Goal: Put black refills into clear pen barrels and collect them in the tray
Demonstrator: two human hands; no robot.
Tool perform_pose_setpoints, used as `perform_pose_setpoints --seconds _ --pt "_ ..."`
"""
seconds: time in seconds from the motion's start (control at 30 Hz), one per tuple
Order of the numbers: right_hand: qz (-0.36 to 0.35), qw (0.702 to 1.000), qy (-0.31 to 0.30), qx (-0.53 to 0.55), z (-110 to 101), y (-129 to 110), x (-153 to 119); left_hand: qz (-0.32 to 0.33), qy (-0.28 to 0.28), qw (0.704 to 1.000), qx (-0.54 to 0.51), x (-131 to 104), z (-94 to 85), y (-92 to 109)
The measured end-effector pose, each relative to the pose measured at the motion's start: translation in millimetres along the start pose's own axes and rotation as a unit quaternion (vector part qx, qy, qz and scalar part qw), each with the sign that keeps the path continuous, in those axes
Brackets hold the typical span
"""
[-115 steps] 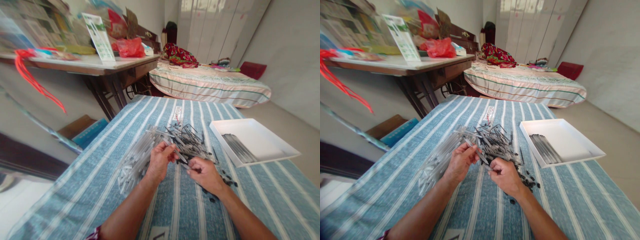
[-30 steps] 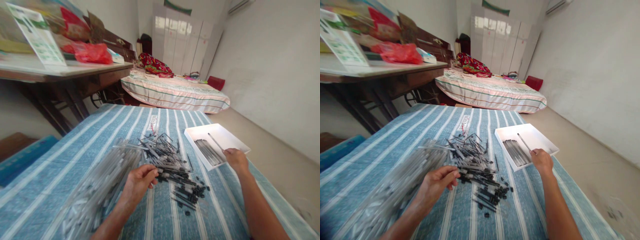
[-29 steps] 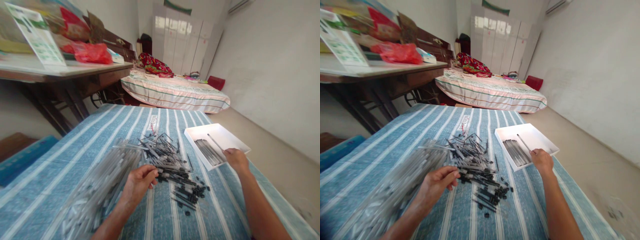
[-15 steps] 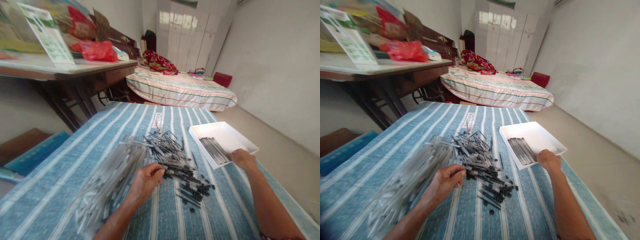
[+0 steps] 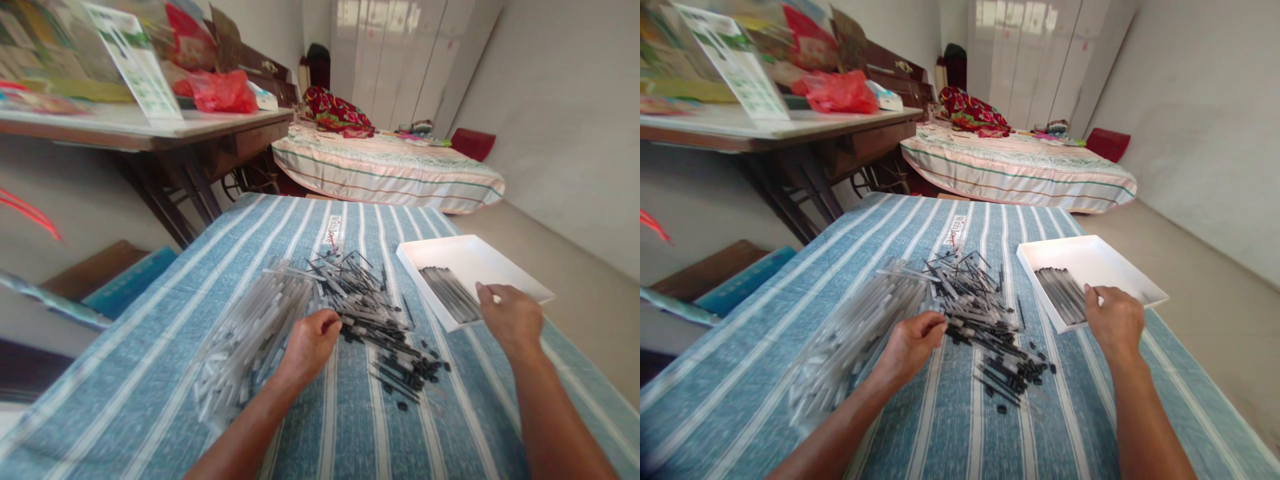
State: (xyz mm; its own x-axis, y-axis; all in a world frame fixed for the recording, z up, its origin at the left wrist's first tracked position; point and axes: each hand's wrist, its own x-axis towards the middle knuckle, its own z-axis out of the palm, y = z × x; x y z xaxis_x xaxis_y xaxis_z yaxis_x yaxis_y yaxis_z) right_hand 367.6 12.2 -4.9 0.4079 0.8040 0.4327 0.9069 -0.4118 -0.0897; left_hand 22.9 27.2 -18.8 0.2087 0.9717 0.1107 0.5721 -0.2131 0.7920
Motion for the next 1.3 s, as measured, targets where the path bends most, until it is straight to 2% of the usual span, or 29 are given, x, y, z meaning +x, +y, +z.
perform_pose_setpoints --seconds 0.03,0.1,0.2,0.27,0.37,0.57,0.67,1.07,1.3 --pt "-0.041 0.995 0.065 0.066 -3.5 -13.5 -7.0 0.004 0.009 1.000 0.013 0.2 0.1 -0.8" --pt "-0.141 0.965 0.102 0.196 -10.1 -46.0 -23.1 0.006 0.030 0.999 0.036 0.8 -0.4 -2.8" --pt "-0.276 0.908 0.037 0.311 -15.2 -96.7 -48.5 -0.002 0.059 0.997 0.059 2.1 -2.3 -7.2" --pt "-0.322 0.886 -0.007 0.334 -13.7 -122.2 -63.3 -0.011 0.071 0.995 0.070 3.1 -4.1 -10.5" --pt "-0.359 0.869 -0.024 0.339 -5.7 -140.4 -79.3 -0.025 0.084 0.991 0.099 5.2 -8.9 -12.8" --pt "-0.373 0.874 0.009 0.312 7.7 -139.3 -92.0 -0.076 0.045 0.974 0.211 10.2 -24.5 -9.5" --pt "-0.369 0.878 0.023 0.304 9.7 -138.5 -94.8 -0.079 0.023 0.967 0.239 11.1 -28.2 -10.2" --pt "-0.363 0.885 0.030 0.290 17.2 -130.4 -96.0 -0.032 -0.059 0.933 0.353 5.8 -21.4 -4.8" --pt "-0.362 0.881 0.033 0.304 18.9 -129.5 -95.4 -0.026 -0.066 0.925 0.372 7.4 -22.1 -3.7"
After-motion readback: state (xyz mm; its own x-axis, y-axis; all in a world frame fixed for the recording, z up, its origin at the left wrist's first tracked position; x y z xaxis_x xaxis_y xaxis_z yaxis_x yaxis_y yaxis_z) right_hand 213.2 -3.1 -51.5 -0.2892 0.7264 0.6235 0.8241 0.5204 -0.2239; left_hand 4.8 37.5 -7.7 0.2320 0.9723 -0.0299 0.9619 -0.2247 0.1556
